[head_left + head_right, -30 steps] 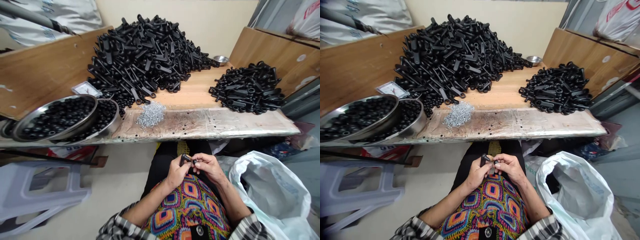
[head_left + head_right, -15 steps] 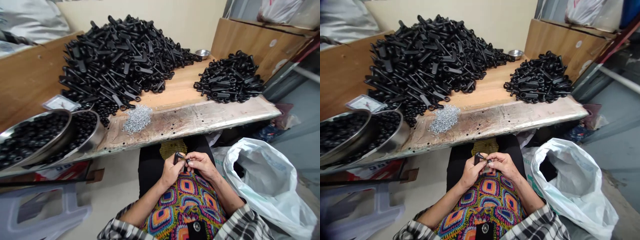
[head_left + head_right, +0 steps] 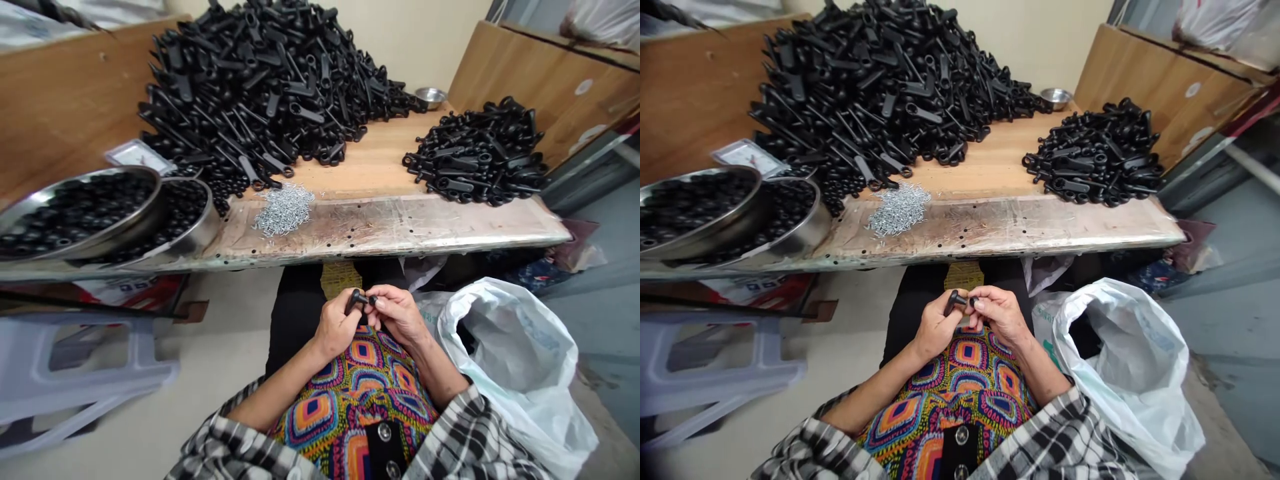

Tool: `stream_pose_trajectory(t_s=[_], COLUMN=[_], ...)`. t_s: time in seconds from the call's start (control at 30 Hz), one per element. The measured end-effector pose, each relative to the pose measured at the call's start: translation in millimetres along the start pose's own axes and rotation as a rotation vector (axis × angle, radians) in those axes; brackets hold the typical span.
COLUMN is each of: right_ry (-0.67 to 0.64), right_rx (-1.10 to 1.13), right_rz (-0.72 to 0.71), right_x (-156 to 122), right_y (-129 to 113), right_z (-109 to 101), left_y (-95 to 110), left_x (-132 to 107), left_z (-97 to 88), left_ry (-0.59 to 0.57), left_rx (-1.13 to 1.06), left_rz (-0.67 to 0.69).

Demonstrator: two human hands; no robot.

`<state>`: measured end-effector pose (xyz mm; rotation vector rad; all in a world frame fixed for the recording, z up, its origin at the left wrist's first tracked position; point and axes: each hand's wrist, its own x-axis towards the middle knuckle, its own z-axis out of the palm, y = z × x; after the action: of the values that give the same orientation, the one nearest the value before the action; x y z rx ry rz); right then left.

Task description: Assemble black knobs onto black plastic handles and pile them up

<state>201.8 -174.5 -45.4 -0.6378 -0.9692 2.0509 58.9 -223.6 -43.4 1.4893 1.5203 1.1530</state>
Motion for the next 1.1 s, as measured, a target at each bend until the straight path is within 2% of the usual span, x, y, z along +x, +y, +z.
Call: stream_pose_trajectory(t_s=[0.33, 0.5, 0.6, 0.67, 0.73, 0.87, 0.93, 1.03, 1.1], right_ry=[-0.01, 0.082, 0.182, 0.246, 0.295, 0.286, 0.286, 0.342, 0.314], right_rx=[-0.006, -0.036, -0.193, -0.331, -0.372, -0.053, 0.038, -0.094, -0.234], right_rz=[0.018, 0.01, -0.079, -0.163, -0.19, 0.025, 0.094, 0.065, 0.056], right_x=[-0.3, -4.4, -9.2, -10.9, -9.5, 3.2, 10.8, 19.1, 23.0], right_y=[5.3, 13.6, 21.0, 24.6, 25.8, 22.6, 20.7, 15.2, 4.3], right_z=[-10.4, -14.7, -12.3, -10.2, -9.0, -10.8, -13.4, -17.9, -20.3], left_y=[-2.5, -11.9, -17.3, -18.9, -19.2, -22.1, -26.4, -32.6, -32.2], left_x=[-3.1, -3.1, -3.8, -3.4, -1.2, 11.4, 20.7, 35.4, 45.1], left_z=[18.0, 25.2, 27.5, 27.9, 27.1, 22.3, 19.4, 16.2, 15.1], left_ry=[0.087, 0.098, 0.092, 0.066, 0.023, -0.086, -0.14, -0.21, -0.226], left_rx=[0.287, 0.511, 0.619, 0.66, 0.702, 0.798, 0.822, 0.838, 0.805], left_rz=[-0.07, -0.003, 0.045, 0.05, 0.035, 0.009, 0.009, 0.034, 0.099])
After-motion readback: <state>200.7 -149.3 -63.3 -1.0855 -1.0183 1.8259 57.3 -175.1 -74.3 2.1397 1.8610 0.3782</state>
